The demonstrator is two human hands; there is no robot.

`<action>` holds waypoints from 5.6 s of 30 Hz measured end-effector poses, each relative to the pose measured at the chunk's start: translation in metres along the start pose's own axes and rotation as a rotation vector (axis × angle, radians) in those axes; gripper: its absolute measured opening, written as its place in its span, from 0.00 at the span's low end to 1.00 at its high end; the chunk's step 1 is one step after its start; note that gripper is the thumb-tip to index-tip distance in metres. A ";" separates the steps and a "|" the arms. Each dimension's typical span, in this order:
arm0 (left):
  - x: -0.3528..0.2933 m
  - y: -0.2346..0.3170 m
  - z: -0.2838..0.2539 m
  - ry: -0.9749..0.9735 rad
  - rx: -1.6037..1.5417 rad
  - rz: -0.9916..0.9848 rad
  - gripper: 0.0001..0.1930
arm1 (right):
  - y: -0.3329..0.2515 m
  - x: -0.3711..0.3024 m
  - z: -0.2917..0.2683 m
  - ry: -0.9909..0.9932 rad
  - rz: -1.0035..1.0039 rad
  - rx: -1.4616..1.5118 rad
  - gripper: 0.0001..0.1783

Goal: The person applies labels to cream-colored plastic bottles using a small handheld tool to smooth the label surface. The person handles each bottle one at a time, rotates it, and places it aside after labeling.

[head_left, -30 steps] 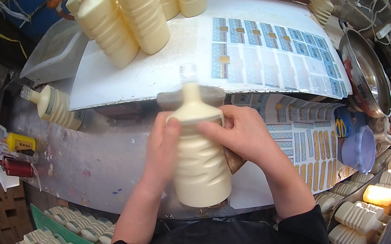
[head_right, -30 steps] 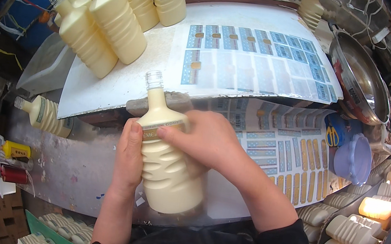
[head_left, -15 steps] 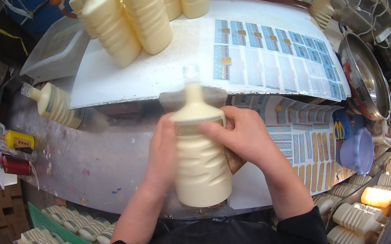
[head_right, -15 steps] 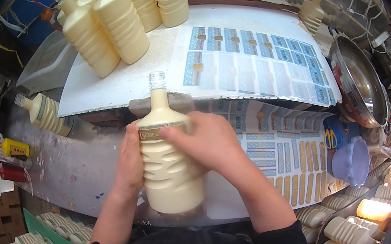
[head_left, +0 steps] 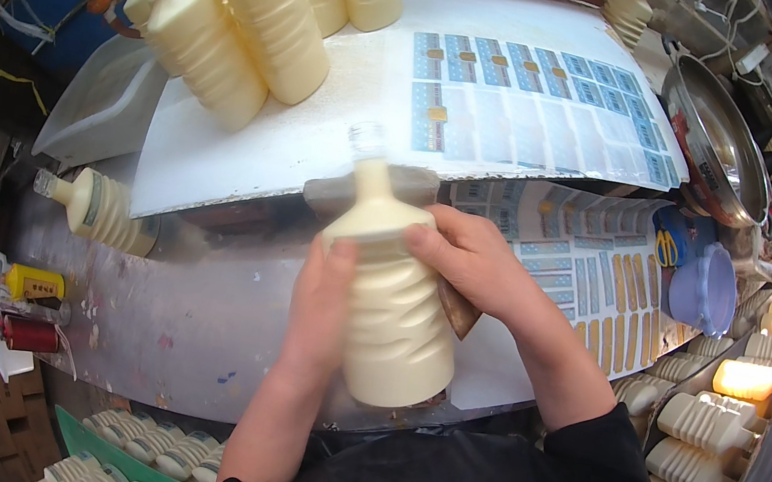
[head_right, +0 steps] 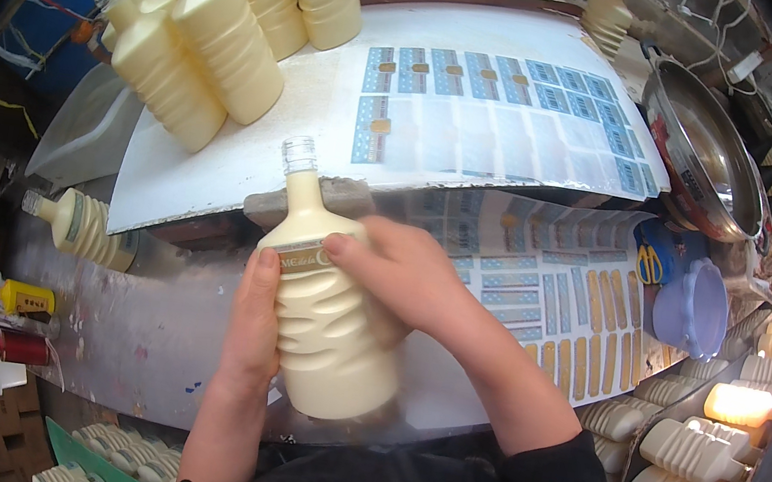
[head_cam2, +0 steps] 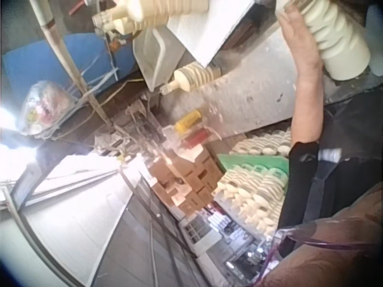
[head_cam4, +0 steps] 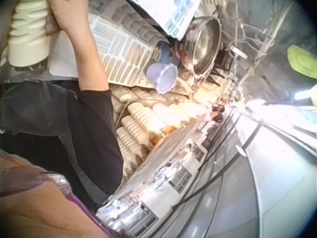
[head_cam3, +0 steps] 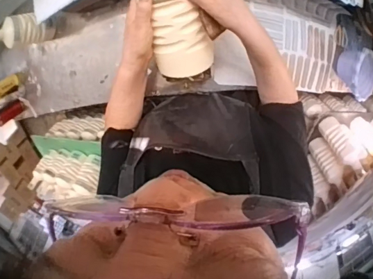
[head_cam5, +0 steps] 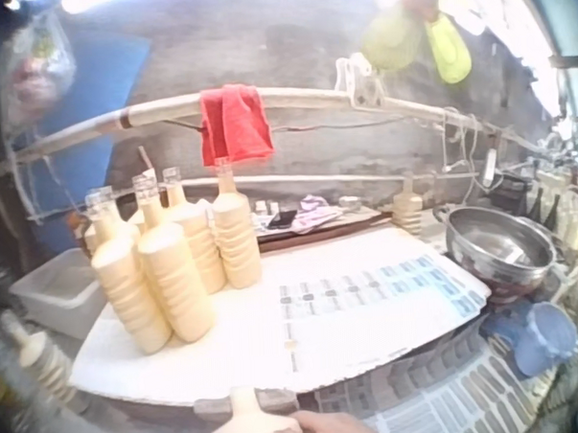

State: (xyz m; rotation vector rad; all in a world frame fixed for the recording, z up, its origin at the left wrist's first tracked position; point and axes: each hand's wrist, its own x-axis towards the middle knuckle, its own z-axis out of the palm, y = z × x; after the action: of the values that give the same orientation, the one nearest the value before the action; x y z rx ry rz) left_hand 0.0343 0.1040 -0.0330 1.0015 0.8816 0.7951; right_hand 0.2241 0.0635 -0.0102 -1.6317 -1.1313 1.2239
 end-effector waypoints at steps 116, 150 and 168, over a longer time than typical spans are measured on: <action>0.007 0.014 0.019 0.215 0.682 0.423 0.19 | 0.010 -0.003 0.003 0.110 -0.223 0.033 0.24; 0.006 0.011 0.009 0.162 0.475 0.330 0.19 | -0.028 0.005 0.029 0.566 -0.509 -0.172 0.24; -0.018 -0.004 -0.010 -0.165 -0.050 0.013 0.37 | -0.016 0.009 0.011 0.517 -0.458 -0.034 0.26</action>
State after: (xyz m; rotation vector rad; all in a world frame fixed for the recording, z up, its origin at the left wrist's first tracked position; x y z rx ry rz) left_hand 0.0183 0.0909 -0.0356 1.0145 0.7111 0.7310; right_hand 0.2110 0.0774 0.0002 -1.4807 -1.1037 0.4554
